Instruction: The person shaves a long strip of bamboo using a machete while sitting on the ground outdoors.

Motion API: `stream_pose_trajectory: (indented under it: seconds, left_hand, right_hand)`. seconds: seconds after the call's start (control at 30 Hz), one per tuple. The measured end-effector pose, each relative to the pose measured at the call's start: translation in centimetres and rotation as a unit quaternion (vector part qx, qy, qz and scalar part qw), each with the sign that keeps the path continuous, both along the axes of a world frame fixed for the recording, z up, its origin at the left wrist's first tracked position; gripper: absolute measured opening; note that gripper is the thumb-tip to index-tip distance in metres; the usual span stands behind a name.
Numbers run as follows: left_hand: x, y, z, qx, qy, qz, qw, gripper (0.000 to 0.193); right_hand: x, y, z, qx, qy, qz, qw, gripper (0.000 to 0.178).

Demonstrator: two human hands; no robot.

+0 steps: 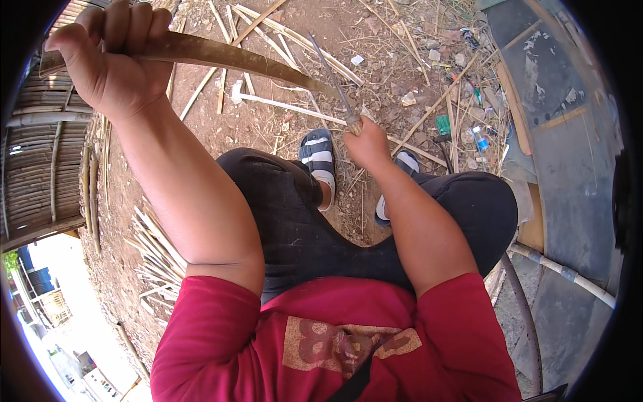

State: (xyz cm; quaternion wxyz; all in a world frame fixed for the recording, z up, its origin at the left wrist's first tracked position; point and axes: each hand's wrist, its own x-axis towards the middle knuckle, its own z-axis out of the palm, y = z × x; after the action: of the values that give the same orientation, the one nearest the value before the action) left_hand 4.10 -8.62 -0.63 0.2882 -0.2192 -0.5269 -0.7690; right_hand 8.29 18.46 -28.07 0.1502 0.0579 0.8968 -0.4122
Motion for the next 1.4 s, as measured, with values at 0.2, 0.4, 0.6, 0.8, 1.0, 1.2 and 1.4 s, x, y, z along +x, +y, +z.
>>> stream_pose_trajectory:
  seconds: [0.2,0.4,0.6,0.8,1.0,1.2,1.4]
  left_hand:
    - [-0.2,0.8,-0.1,0.0,-0.012,-0.031,0.999,0.056]
    - [-0.4,0.1,-0.2,0.021,-0.008,-0.031,0.999,0.057]
    - [-0.2,0.8,-0.1,-0.004,-0.009,-0.059,0.998,0.057]
    - [-0.1,0.4,0.0,0.007,-0.009,-0.033,0.999,0.057]
    - [-0.2,1.0,-0.1,0.002,-0.009,-0.084,0.996,0.053]
    - [-0.4,-0.1,0.4,-0.011,-0.014,-0.127,0.992,0.056]
    - [-1.1,-0.5,2.5,-0.031,-0.029,-0.24,0.97,0.058]
  right_hand:
    - [-0.7,1.2,-2.9,0.052,-0.069,0.02,0.996,0.048]
    - [0.2,0.3,-0.9,0.033,0.012,0.017,0.999,0.049]
    - [-0.9,1.8,-4.1,0.083,-0.08,-0.001,0.993,0.051]
    - [0.6,1.5,-2.4,0.064,-0.021,0.008,0.998,0.051]
    - [-0.8,2.8,-6.5,0.103,-0.068,-0.009,0.992,0.049]
    - [-1.8,-0.2,0.7,0.007,-0.002,0.016,1.0,0.048]
    - [-2.8,1.0,-6.1,0.054,-0.053,0.016,0.997,0.047]
